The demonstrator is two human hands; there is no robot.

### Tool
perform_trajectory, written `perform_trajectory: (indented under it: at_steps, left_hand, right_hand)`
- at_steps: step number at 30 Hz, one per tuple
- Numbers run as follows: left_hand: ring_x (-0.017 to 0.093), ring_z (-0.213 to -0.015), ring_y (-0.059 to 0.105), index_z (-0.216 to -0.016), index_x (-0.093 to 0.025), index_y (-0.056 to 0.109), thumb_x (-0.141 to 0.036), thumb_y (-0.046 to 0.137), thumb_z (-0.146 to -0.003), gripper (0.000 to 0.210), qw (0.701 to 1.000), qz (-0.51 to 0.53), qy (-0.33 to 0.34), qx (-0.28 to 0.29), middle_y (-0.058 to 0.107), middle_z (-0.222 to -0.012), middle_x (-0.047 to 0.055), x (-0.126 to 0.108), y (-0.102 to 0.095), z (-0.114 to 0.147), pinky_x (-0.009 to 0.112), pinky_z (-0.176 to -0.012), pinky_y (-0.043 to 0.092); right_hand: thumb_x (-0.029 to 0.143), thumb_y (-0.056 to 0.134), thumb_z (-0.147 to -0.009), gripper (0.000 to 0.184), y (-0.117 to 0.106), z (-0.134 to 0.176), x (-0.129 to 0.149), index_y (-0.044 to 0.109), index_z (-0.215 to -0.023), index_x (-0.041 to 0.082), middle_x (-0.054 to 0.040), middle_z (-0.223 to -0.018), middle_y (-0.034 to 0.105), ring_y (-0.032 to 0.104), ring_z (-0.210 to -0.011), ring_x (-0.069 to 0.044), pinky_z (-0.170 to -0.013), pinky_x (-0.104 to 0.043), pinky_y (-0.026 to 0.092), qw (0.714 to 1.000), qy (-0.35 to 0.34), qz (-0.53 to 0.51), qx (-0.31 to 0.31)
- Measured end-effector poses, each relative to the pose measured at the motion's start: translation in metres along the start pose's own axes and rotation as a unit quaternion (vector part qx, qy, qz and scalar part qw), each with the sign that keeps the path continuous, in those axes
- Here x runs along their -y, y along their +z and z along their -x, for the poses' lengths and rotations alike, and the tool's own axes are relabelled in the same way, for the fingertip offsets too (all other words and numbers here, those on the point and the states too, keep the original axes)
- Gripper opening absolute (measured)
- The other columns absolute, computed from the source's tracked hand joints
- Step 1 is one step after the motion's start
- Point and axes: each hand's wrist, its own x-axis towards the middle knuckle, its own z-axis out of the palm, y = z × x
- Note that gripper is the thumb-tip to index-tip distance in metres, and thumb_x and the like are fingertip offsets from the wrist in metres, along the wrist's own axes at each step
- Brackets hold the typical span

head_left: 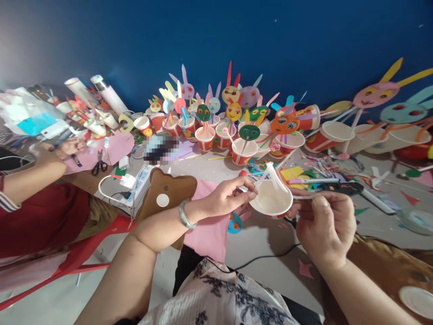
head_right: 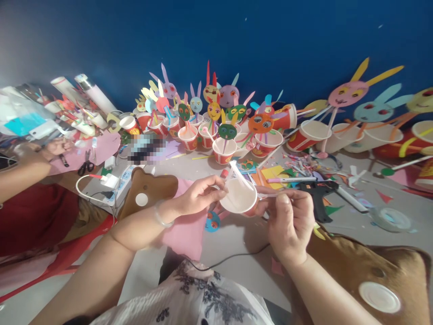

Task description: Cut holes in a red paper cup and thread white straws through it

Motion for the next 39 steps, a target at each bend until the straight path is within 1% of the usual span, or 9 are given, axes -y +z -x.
perform_trajectory:
  at_steps: [4,9,15,20,24,28,33,36,39]
  left_hand:
    - [0.006,-0.059,0.051,-0.093,-0.016,0.059,-0.047,0.068,-0.090,0.033,1.000,0.009,-0.006,-0.005,0.056,-0.074,-0.002,0.003,0.000,0.000,0.021,-0.057,0.042]
    - [0.005,-0.054,0.050,-0.093,-0.016,0.057,-0.051,0.067,-0.090,0.036,0.999,0.033,-0.015,-0.007,0.055,-0.073,-0.003,0.005,-0.001,0.000,0.020,-0.052,0.041]
    - [0.007,-0.061,0.051,-0.090,-0.016,0.059,-0.049,0.070,-0.089,0.034,0.999,0.033,0.027,-0.034,0.056,-0.074,-0.002,0.007,0.000,-0.002,0.021,-0.058,0.043]
    - [0.007,-0.067,0.053,-0.093,-0.015,0.062,-0.044,0.070,-0.089,0.031,0.998,0.037,0.033,-0.036,0.060,-0.083,0.001,0.006,0.000,-0.001,0.021,-0.061,0.044]
    - [0.006,-0.063,0.053,-0.107,-0.016,0.063,-0.029,0.066,-0.091,0.021,0.998,0.059,0.022,0.000,0.064,-0.087,0.002,0.007,-0.003,0.002,0.020,-0.058,0.045]
    - [0.008,-0.064,0.061,-0.123,-0.020,0.057,-0.022,0.065,-0.089,0.035,0.995,0.079,0.040,0.043,0.067,-0.087,0.002,0.013,-0.004,0.002,0.020,-0.059,0.050]
    - [0.011,-0.084,0.068,-0.122,-0.021,0.058,-0.029,0.072,-0.087,0.038,0.993,-0.002,0.106,-0.043,0.063,-0.127,0.010,0.014,0.001,0.001,0.026,-0.078,0.059]
    - [0.011,-0.083,0.067,-0.119,-0.020,0.059,-0.031,0.076,-0.086,0.039,0.993,-0.024,0.083,-0.083,0.068,-0.114,0.008,0.013,0.001,0.002,0.024,-0.076,0.058]
    - [0.011,-0.080,0.067,-0.101,-0.016,0.062,-0.034,0.080,-0.083,0.031,0.994,-0.003,0.059,-0.096,0.068,-0.091,0.004,0.013,0.000,0.001,0.022,-0.072,0.056]
  right_hand:
    - [0.039,0.071,-0.086,0.021,-0.002,0.001,-0.001,0.056,-0.087,0.025,-0.0045,-0.087,0.079,0.062,-0.045,-0.017,-0.050,-0.037,0.058,1.000,0.005,-0.005,0.022]
    - [0.030,0.080,-0.080,0.017,-0.008,0.004,-0.003,0.068,-0.087,0.021,-0.0068,-0.094,0.080,0.067,-0.052,-0.015,-0.048,-0.028,0.056,0.995,-0.029,0.084,0.036]
    - [0.025,0.081,-0.079,0.007,-0.006,0.003,0.000,0.077,-0.085,0.023,-0.0061,-0.094,0.080,0.076,-0.085,-0.021,-0.068,-0.030,0.063,0.986,-0.082,0.135,0.056]
    - [0.025,0.079,-0.082,0.006,-0.006,0.001,-0.001,0.077,-0.088,0.023,-0.0063,-0.096,0.079,0.076,-0.086,-0.021,-0.066,-0.030,0.062,0.983,-0.087,0.150,0.059]
    - [0.025,0.076,-0.084,0.007,-0.006,0.001,-0.002,0.074,-0.089,0.022,-0.0070,-0.096,0.078,0.075,-0.088,-0.020,-0.066,-0.028,0.062,0.982,-0.112,0.141,0.048]
    - [0.025,0.074,-0.087,0.004,-0.005,0.000,-0.002,0.073,-0.090,0.022,-0.0076,-0.096,0.078,0.075,-0.091,-0.020,-0.074,-0.030,0.062,0.978,-0.134,0.152,0.043]
    - [0.025,0.074,-0.087,0.006,-0.008,0.000,-0.005,0.072,-0.091,0.022,-0.0088,-0.098,0.077,0.075,-0.094,-0.021,-0.071,-0.031,0.061,0.979,-0.133,0.153,0.029]
    - [0.028,0.075,-0.087,0.008,-0.008,0.000,-0.006,0.072,-0.090,0.022,-0.0088,-0.096,0.077,0.074,-0.096,-0.023,-0.077,-0.035,0.060,0.978,-0.140,0.154,0.017]
    - [0.033,0.075,-0.086,0.011,-0.005,0.000,-0.005,0.071,-0.088,0.023,-0.0090,-0.095,0.076,0.074,-0.093,-0.024,-0.070,-0.036,0.060,0.979,-0.133,0.155,0.011]
